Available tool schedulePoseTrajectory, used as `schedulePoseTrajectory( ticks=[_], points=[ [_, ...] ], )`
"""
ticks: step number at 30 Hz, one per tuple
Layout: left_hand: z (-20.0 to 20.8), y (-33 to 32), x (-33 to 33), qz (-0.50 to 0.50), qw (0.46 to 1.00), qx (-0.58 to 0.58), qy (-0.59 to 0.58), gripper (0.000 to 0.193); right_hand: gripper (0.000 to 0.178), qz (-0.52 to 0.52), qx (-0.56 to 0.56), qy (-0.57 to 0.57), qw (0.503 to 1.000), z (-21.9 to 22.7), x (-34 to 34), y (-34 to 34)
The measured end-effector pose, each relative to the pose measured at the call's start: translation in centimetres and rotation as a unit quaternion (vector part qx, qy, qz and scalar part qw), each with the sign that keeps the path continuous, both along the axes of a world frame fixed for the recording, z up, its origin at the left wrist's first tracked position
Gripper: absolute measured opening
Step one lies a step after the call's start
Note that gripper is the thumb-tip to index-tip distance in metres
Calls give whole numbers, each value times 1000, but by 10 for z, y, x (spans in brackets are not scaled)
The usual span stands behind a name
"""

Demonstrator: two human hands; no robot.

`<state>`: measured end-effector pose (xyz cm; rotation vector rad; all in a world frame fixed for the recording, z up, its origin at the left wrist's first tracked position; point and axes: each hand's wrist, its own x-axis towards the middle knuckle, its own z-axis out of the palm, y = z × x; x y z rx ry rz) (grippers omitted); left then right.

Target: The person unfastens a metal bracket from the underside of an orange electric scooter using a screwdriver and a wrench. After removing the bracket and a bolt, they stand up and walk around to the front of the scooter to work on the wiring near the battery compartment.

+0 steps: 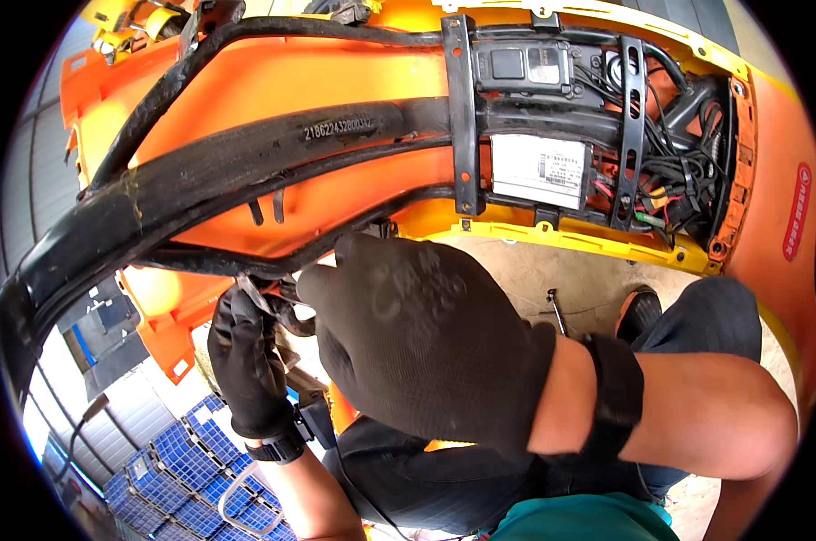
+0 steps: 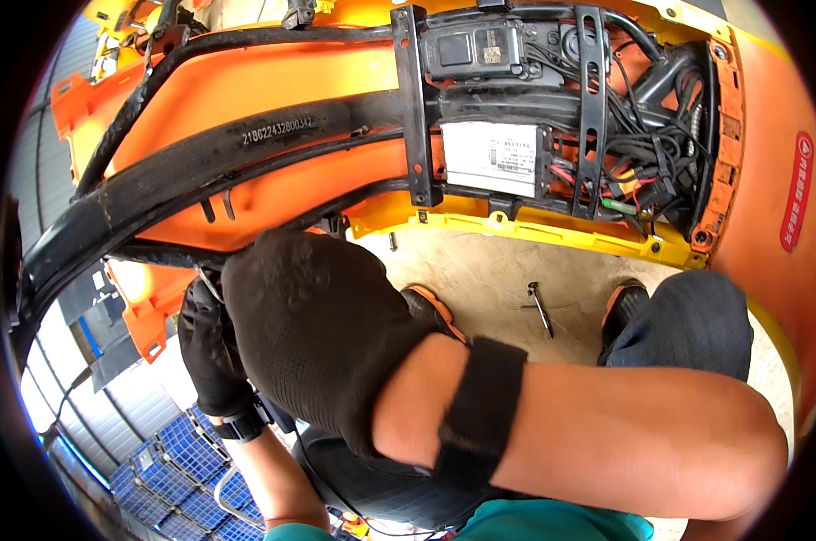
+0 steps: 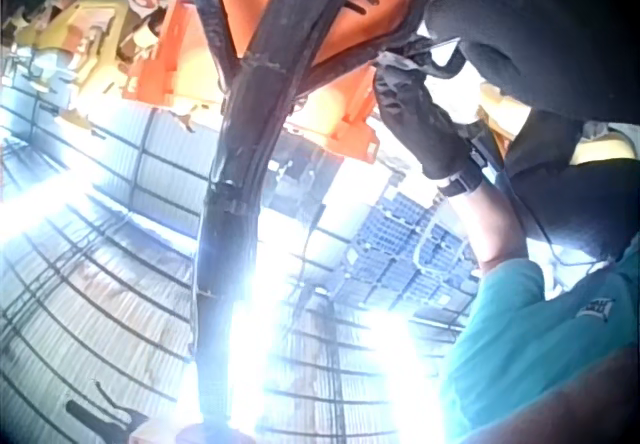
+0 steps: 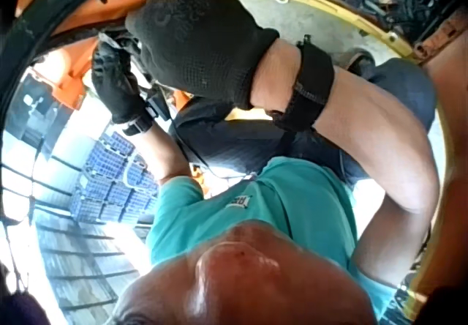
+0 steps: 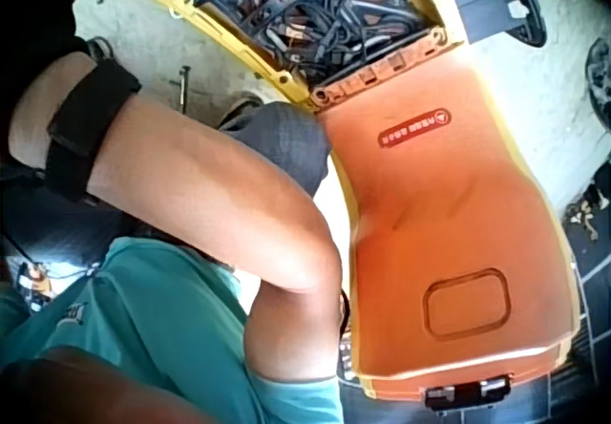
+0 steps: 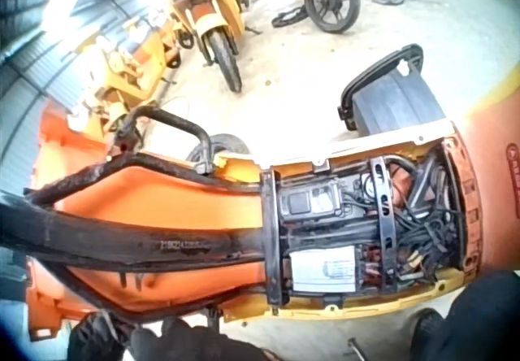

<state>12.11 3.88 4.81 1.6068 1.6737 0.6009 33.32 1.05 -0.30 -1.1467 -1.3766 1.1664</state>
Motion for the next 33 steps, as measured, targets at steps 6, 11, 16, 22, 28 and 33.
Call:
schedulePoseTrajectory(
  ticks=[6,11,16,22,28,33],
  points=[
    [-4,-1,-2,18,999,5,34,34,21,-144,142,-71,977,-27,-29,-9],
    [-5,3,-7,84,996,-24,-28,31,17,-111,95,-65,987,-17,-21,-10],
    [-3,4,-10,85,996,-14,10,26,15,-77,54,-53,994,-9,-11,-3],
    [-1,4,1,64,998,10,15,19,14,-54,41,-38,997,-5,-5,1],
    [1,9,1,89,996,-20,-19,19,13,-52,15,-41,998,-1,-4,4],
    [2,0,-11,130,991,-24,-14,19,22,-1,23,-102,994,2,-21,13]
  ],
)
